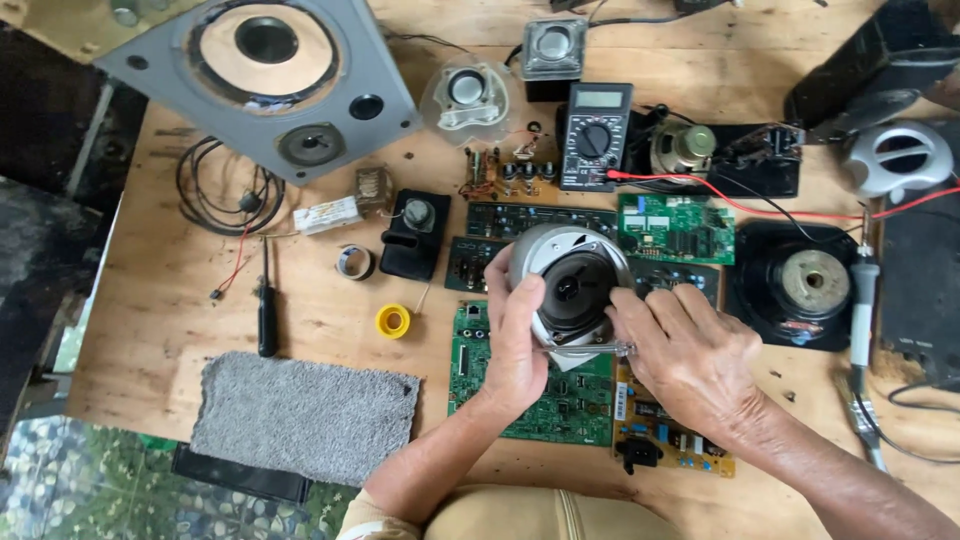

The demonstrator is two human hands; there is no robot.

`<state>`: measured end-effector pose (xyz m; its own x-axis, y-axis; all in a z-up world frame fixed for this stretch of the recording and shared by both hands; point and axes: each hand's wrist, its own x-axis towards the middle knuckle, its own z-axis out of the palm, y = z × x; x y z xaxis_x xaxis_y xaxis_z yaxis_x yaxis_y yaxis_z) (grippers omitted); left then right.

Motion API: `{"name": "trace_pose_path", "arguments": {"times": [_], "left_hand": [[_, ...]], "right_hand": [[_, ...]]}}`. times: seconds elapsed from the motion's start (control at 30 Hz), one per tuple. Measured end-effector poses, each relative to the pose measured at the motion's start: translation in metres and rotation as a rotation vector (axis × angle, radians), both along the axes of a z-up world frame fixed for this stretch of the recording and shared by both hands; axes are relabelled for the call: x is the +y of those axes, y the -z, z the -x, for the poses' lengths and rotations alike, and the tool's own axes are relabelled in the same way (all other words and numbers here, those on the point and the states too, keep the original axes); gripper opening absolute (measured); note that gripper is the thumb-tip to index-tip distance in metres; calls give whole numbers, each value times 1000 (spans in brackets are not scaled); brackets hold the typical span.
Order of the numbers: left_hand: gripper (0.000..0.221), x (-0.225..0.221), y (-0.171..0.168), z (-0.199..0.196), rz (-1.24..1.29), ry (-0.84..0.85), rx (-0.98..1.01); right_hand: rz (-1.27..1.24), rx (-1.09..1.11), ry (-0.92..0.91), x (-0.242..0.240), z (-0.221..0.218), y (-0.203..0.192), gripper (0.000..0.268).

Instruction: A person uses a screwdriver to inspect and disassemble a small speaker driver on a workbench filled with electronic components.

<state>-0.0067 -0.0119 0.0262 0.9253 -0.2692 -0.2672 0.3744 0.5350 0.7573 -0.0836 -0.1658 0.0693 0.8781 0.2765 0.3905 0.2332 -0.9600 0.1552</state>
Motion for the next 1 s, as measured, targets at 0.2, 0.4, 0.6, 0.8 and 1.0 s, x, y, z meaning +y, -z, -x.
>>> {"name": "trace_pose_path", "arguments": {"times": [0.2, 0.4, 0.6, 0.8, 1.0], "left_hand": [[74, 2, -3, -2, -9, 34, -8], [80, 3, -18, 0, 11, 49, 34], [86, 4, -22, 0, -18, 62, 52], [90, 5, -23, -1, -15, 80, 44], [89, 5, -12, -5, -32, 94, 65]], "right_hand": [[-54, 14, 21, 2, -5, 13, 20], [-350, 9, 121, 6, -5, 22, 10], [-175, 40, 97, 3, 3, 9, 28], [-523, 24, 159, 0, -2, 29, 16], [-353, -92, 181, 8, -4, 18, 11]]}}
